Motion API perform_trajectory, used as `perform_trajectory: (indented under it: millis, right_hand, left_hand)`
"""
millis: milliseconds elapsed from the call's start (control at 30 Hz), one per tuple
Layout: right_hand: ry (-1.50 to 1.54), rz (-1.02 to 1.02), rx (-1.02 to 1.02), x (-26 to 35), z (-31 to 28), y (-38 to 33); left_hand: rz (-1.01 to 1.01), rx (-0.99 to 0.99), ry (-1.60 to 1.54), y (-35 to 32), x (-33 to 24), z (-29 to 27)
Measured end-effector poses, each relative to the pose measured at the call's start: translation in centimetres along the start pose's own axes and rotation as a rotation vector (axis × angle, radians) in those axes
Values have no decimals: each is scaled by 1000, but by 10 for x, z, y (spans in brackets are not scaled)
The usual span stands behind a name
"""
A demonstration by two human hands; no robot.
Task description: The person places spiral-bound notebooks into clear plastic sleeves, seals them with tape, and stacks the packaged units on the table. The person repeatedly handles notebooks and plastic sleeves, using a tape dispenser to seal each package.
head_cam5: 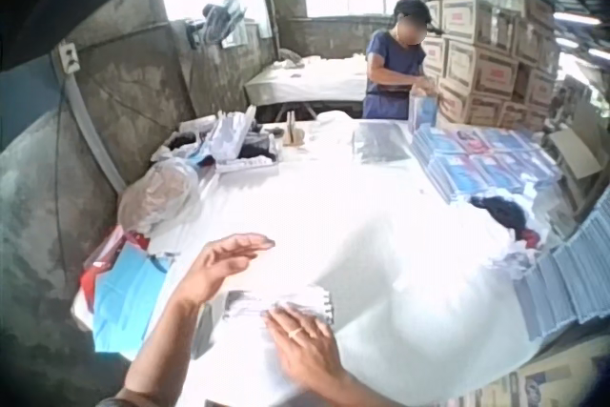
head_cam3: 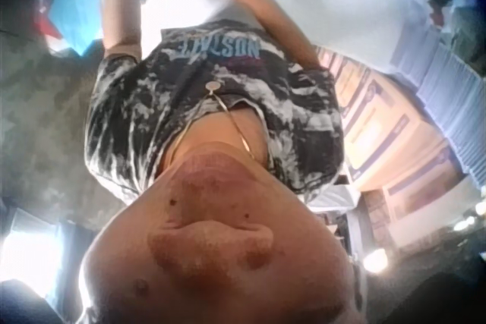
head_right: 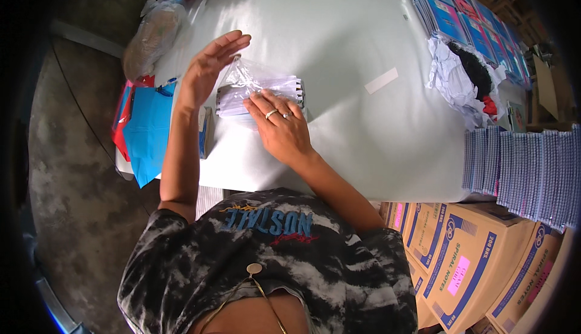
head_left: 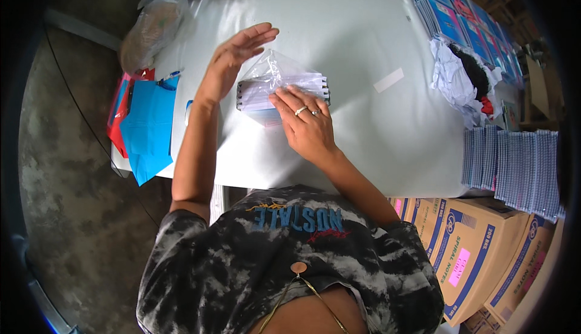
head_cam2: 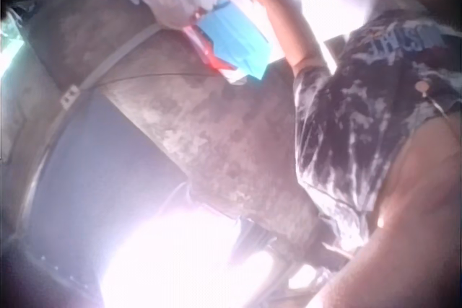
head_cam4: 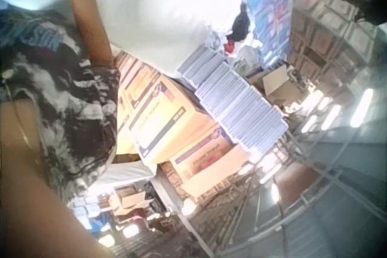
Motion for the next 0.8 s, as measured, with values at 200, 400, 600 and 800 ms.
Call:
perform_trajectory:
  millis: [200, 400, 600, 800]
  right_hand:
    - [280, 115, -390, -11, 10, -16]
    - [271, 96, -288, -19, 13, -7]
    - [170, -39, -383, -25, 23, -12]
    - [173, -92, -341, -20, 26, -11]
  left_hand:
    - [173, 47, 581, -62, 7, 36]
    - [430, -54, 658, -140, 31, 46]
    - [-106, -755, 1003, -180, 26, -86]
    - [-1015, -353, 477, -216, 87, -175]
Point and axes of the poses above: each hand's wrist, its own y-axis towards the middle knuckle, its own z-axis out of the palm, x = y × z, the point moved 2 cm from there along y, towards the middle knuckle, and after that the axes turned 8 degrees about -x, right-handed, at the moved point
